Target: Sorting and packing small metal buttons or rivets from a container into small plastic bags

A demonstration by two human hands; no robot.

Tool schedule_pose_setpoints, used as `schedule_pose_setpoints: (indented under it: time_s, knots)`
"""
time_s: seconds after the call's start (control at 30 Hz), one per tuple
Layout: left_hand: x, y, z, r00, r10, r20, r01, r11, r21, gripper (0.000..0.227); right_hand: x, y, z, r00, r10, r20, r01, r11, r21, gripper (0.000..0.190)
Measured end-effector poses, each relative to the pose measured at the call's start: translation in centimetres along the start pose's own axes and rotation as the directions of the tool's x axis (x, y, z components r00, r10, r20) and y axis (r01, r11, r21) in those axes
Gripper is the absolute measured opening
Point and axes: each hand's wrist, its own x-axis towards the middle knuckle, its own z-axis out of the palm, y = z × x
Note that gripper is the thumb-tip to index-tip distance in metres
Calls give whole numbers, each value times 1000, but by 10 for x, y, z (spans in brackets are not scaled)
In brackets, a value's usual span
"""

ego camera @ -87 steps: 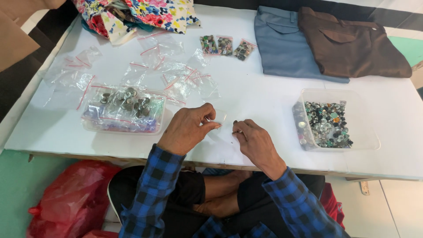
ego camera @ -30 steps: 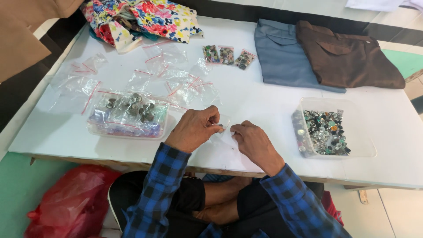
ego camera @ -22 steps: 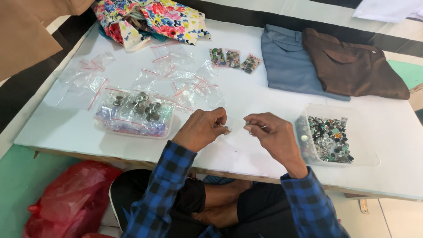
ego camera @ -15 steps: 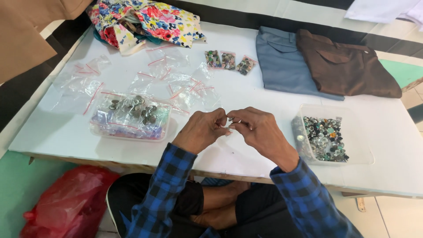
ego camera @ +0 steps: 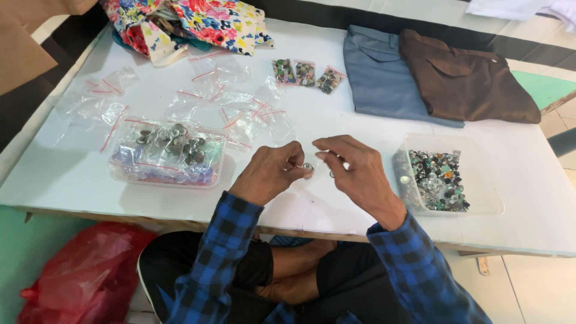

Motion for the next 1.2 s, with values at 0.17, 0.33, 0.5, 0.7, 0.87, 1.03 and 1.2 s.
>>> schedule_pose_setpoints:
  time_s: [0.17, 0.33, 0.5, 0.7, 0.87, 1.03, 1.2]
  knots:
    - [-3, -2, 1, 999, -34, -6, 34, 999, -19, 15, -25, 53, -6, 987, 162, 16, -154, 962, -225, 18]
    - [3, -5, 7, 1000, -10, -28, 11, 1000, 29, 19, -40, 77, 15, 971, 215, 110, -178, 945, -276, 19]
    - [4, 0, 5, 1000, -10, -9, 11, 999, 52, 17, -54, 101, 30, 991, 131, -24, -133, 949, -287, 16]
    - [4, 2, 6, 1000, 18, -13, -18, 999, 28, 17, -60, 93, 32, 997, 65, -51, -77, 953, -293, 17]
    - [4, 0, 5, 1000, 22, -9, -21, 999, 41, 17, -53, 80, 23, 975, 175, -133, -177, 984, 0, 14]
    - [3, 2, 5, 1000, 12, -6, -12, 1000, 25, 16, -29, 33, 9, 963, 199, -179, -132, 935, 330, 15]
    - [5, 4, 8, 999, 15, -33, -15, 1000, -15, 17, -5, 9, 13, 997, 20, -72, -10, 990, 144, 16]
